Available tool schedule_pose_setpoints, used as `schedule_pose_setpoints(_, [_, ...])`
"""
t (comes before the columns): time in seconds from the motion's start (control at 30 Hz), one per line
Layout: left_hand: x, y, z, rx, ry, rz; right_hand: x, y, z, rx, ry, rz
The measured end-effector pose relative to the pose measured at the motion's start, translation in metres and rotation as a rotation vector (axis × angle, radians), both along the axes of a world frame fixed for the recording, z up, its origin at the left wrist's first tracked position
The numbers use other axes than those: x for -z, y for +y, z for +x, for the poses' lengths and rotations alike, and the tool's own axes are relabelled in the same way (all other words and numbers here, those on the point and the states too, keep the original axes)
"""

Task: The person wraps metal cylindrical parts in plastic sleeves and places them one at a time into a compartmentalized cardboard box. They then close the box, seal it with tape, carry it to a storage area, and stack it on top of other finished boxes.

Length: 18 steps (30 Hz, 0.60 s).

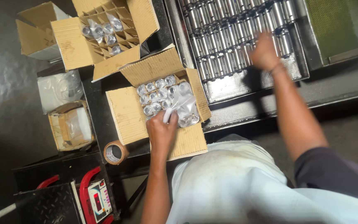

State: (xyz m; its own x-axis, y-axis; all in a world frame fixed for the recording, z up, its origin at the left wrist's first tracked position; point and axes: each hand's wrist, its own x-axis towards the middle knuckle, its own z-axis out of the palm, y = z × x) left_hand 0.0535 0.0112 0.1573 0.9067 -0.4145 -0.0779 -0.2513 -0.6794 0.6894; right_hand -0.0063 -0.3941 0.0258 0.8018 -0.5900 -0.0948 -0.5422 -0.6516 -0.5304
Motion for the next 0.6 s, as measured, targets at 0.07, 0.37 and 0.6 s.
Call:
schedule_pose_setpoints(0.07, [-0.002,0.002,-0.005,-0.082,0.185,0.005,0.015,-0.063,0.004,0.223,-0.162,-0.088])
schedule_pose_setpoints(0.37, [0.016,0.0,-0.017,-0.077,0.425,-0.441,0.046,-0.08,0.001,0.414,-0.066,0.326])
schedule_pose_setpoints(0.6, [0.038,0.002,-0.001,-0.051,0.405,-0.431,0.0,0.121,-0.065,-0.256,-0.336,1.619])
